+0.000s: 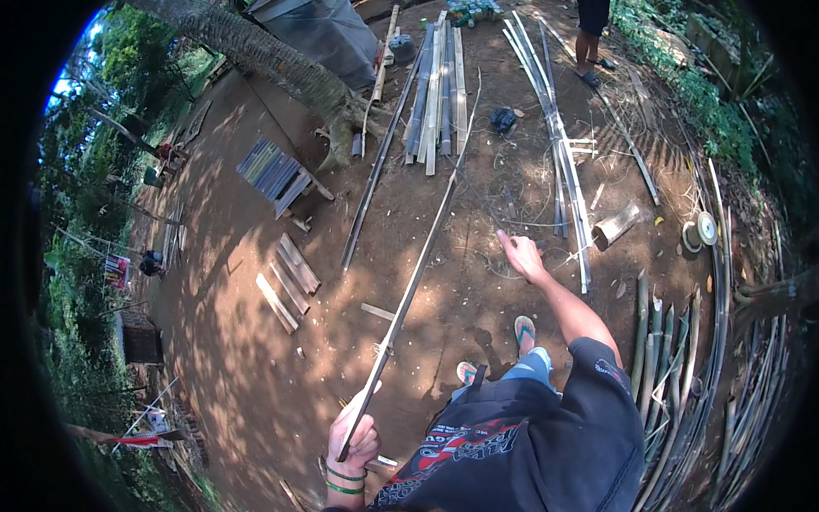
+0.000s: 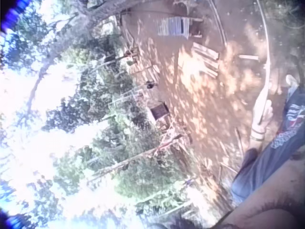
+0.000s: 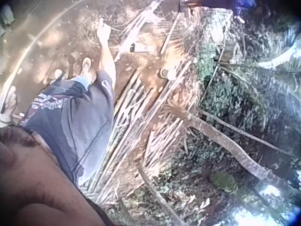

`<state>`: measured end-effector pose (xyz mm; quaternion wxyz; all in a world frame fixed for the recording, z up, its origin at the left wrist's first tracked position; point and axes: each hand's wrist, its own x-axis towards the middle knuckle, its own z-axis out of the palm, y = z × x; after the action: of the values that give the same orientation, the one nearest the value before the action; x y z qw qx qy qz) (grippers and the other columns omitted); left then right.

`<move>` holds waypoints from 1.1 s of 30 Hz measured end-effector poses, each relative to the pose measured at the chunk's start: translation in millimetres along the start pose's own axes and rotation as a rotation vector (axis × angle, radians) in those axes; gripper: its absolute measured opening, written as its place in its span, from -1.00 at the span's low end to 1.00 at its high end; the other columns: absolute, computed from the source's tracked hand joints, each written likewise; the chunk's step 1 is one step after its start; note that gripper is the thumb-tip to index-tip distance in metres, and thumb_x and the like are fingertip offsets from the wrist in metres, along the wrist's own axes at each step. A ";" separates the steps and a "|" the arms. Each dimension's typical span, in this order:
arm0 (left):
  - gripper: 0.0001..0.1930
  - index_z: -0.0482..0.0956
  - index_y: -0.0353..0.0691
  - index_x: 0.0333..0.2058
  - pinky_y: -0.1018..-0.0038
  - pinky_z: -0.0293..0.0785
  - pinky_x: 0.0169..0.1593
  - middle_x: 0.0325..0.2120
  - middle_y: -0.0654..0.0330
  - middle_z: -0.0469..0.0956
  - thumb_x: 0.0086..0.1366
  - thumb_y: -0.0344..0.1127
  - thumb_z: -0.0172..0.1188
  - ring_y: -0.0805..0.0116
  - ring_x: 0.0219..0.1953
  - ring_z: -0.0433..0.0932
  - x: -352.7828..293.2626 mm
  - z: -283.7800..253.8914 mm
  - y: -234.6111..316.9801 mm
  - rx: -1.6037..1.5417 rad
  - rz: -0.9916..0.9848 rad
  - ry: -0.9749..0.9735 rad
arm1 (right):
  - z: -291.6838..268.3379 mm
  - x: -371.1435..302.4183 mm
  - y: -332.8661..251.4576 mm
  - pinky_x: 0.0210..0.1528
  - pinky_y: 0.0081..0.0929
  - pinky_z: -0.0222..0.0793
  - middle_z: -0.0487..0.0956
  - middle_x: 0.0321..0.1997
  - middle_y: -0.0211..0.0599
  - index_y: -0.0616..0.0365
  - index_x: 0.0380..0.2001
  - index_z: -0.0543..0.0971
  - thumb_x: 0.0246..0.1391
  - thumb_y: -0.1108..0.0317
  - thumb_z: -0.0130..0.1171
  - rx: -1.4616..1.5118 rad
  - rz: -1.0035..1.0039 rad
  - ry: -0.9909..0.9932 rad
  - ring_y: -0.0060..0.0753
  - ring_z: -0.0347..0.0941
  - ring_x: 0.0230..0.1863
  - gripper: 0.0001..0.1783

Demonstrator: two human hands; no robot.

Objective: The person uses a machete to shave and shape a long, thin piece of light-colored wood. They hold the wood with their left hand and repeatedly strike it with the machete in their right hand to remove thin strips of material. The person occasionally pauses to inspect the wood's surface and flexibility.

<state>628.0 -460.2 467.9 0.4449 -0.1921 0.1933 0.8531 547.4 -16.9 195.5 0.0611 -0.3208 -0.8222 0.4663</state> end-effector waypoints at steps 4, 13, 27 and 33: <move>-0.55 0.11 -0.37 0.29 0.62 0.03 -0.73 -0.78 0.26 0.18 0.49 -0.37 -0.32 0.54 -0.81 0.07 -1.1 1.1 3.2 0.005 0.001 0.046 | 9.6 -69.5 -72.6 -0.70 -0.60 0.05 0.32 -0.75 -0.61 0.11 -0.61 0.53 0.19 -0.05 0.19 0.738 0.088 -0.325 -0.72 0.18 -0.76 -0.52; -0.64 0.34 -0.40 0.10 0.59 0.06 -0.76 -0.69 0.21 0.36 0.46 -0.29 -0.14 0.53 -0.82 0.17 -12.1 17.6 19.3 0.546 0.061 0.251 | 69.1 -83.1 -146.8 -0.72 -0.63 0.10 0.34 -0.70 -0.58 0.08 -0.52 0.44 0.06 0.31 0.29 1.050 0.226 -0.392 -0.71 0.19 -0.76 -0.78; -0.14 0.34 -0.40 0.19 0.14 0.30 0.21 0.11 -0.04 0.41 0.33 0.38 -0.17 0.06 0.20 0.31 0.7 3.8 -8.0 0.425 1.489 -0.127 | 82.9 -155.7 -246.7 -0.68 -0.65 0.18 0.37 -0.66 -0.51 0.14 -0.47 0.41 0.14 0.37 0.15 1.199 0.172 -0.483 -0.70 0.27 -0.71 -0.83; -0.08 0.44 -0.28 0.07 0.08 0.34 0.18 -0.02 0.00 0.42 0.21 0.55 -0.18 0.02 0.11 0.38 -19.0 50.9 22.9 0.613 1.802 -0.465 | 90.6 -194.7 -269.5 -0.68 -0.63 0.19 0.37 -0.64 -0.50 0.18 -0.44 0.44 0.17 0.36 0.15 1.206 0.215 -0.537 -0.68 0.26 -0.70 -0.83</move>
<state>611.0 -459.8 524.3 -0.3157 0.3242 0.3885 0.8027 537.6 -293.5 400.8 -0.0239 -0.1836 -0.3674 0.9115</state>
